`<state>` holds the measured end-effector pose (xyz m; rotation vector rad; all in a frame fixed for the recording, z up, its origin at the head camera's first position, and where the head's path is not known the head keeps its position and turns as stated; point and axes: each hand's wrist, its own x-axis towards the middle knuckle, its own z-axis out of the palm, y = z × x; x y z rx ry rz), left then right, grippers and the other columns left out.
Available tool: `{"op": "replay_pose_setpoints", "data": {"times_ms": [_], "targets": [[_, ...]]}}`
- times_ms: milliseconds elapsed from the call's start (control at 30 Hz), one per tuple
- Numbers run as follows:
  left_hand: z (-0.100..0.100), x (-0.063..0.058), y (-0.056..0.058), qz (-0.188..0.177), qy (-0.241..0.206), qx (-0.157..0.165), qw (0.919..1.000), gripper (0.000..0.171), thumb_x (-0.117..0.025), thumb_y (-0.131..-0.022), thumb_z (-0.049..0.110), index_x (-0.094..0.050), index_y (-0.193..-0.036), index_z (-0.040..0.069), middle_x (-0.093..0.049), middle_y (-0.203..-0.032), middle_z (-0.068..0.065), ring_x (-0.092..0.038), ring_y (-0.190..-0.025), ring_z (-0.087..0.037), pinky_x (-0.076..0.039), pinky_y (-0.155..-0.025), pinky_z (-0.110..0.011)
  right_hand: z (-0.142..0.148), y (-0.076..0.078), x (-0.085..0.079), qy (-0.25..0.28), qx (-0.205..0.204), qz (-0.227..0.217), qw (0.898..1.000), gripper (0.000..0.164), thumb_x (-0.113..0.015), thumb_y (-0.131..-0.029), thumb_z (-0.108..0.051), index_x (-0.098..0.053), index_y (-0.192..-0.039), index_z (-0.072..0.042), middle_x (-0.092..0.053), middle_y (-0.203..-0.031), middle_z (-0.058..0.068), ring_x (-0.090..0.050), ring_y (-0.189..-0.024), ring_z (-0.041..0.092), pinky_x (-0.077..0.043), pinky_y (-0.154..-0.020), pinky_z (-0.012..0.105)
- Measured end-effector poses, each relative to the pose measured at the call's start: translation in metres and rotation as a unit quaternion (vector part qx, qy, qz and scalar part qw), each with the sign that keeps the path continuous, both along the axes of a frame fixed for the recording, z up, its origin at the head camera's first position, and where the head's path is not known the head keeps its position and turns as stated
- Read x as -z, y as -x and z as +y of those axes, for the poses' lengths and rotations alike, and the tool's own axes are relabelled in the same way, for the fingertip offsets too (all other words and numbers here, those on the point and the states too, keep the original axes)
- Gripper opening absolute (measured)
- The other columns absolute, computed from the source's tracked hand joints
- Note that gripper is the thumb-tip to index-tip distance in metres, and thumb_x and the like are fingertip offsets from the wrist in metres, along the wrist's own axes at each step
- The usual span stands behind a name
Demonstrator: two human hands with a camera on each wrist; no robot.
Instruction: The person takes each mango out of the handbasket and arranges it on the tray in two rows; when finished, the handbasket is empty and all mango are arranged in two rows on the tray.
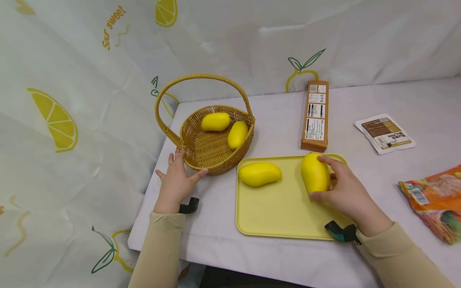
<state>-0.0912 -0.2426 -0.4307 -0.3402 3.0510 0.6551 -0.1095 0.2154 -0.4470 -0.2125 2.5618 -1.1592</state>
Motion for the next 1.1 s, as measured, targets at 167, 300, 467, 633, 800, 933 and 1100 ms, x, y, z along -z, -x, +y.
{"op": "replay_pose_setpoints", "data": {"times_ms": [167, 300, 467, 633, 800, 933, 1100], "targets": [[-0.0003, 0.0007, -0.0001, 0.003, -0.002, 0.001, 1.0000, 0.122, -0.076, -0.092, 0.075, -0.017, -0.179, 0.013, -0.011, -0.187, -0.009, -0.007, -0.173, -0.041, 0.006, -0.118, -0.092, -0.0009, 0.0005, 0.0000, -0.008, -0.005, 0.006, 1.000, 0.119, -0.098, -0.084, -0.020, -0.023, -0.174, -0.001, -0.034, -0.162, 0.044, -0.053, -0.131, 0.063, -0.050, -0.076, 0.017], [-0.0002, 0.0007, -0.0006, 0.004, -0.001, 0.000, 1.0000, 0.122, -0.076, -0.092, 0.075, -0.018, -0.178, 0.013, -0.012, -0.187, -0.009, -0.008, -0.173, -0.041, 0.005, -0.118, -0.092, -0.0018, 0.0001, 0.0003, -0.003, -0.010, 0.002, 1.000, 0.119, -0.097, -0.085, -0.017, -0.020, -0.174, 0.000, -0.032, -0.161, 0.045, -0.051, -0.131, 0.062, -0.047, -0.076, 0.010], [-0.0003, 0.0013, -0.0007, 0.001, -0.004, -0.002, 1.0000, 0.122, -0.076, -0.092, 0.075, -0.017, -0.179, 0.013, -0.011, -0.187, -0.008, -0.007, -0.173, -0.040, 0.005, -0.119, -0.092, -0.0021, -0.0013, 0.0008, 0.005, -0.011, -0.005, 1.000, 0.120, -0.096, -0.086, -0.016, -0.017, -0.175, -0.002, -0.028, -0.162, 0.046, -0.049, -0.133, 0.063, -0.048, -0.077, 0.011], [-0.0009, 0.0015, 0.0001, 0.000, -0.001, -0.003, 1.0000, 0.122, -0.075, -0.092, 0.076, -0.016, -0.179, 0.013, -0.011, -0.187, -0.008, -0.007, -0.173, -0.039, 0.003, -0.119, -0.092, -0.0022, -0.0020, 0.0003, 0.005, -0.010, -0.006, 1.000, 0.122, -0.096, -0.086, -0.015, -0.016, -0.176, -0.004, -0.028, -0.162, 0.046, -0.049, -0.133, 0.063, -0.053, -0.080, 0.017], [-0.0010, 0.0014, 0.0007, -0.002, -0.005, -0.003, 1.0000, 0.121, -0.075, -0.093, 0.075, -0.016, -0.179, 0.014, -0.010, -0.187, -0.008, -0.007, -0.173, -0.039, 0.004, -0.119, -0.092, -0.0026, -0.0024, -0.0007, -0.005, -0.008, -0.002, 1.000, 0.122, -0.096, -0.085, -0.016, -0.016, -0.176, -0.003, -0.028, -0.163, 0.045, -0.047, -0.133, 0.063, -0.059, -0.088, 0.038], [-0.0008, 0.0009, 0.0009, -0.004, -0.009, -0.001, 0.9999, 0.121, -0.076, -0.093, 0.074, -0.014, -0.179, 0.014, -0.009, -0.188, -0.008, -0.005, -0.173, -0.038, 0.006, -0.119, -0.092, -0.0020, -0.0023, -0.0023, -0.007, -0.007, 0.003, 1.000, 0.122, -0.096, -0.085, -0.017, -0.016, -0.176, -0.003, -0.027, -0.164, 0.046, -0.046, -0.135, 0.065, -0.062, -0.091, 0.046], [-0.0008, 0.0010, 0.0014, -0.001, -0.009, 0.000, 1.0000, 0.122, -0.077, -0.092, 0.074, -0.015, -0.179, 0.014, -0.010, -0.187, -0.008, -0.007, -0.173, -0.039, 0.005, -0.119, -0.092, -0.0036, -0.0040, -0.0087, -0.029, -0.006, 0.032, 0.999, 0.120, -0.097, -0.085, -0.018, -0.019, -0.174, 0.000, -0.026, -0.164, 0.047, -0.042, -0.135, 0.067, -0.050, -0.101, 0.077]]}}
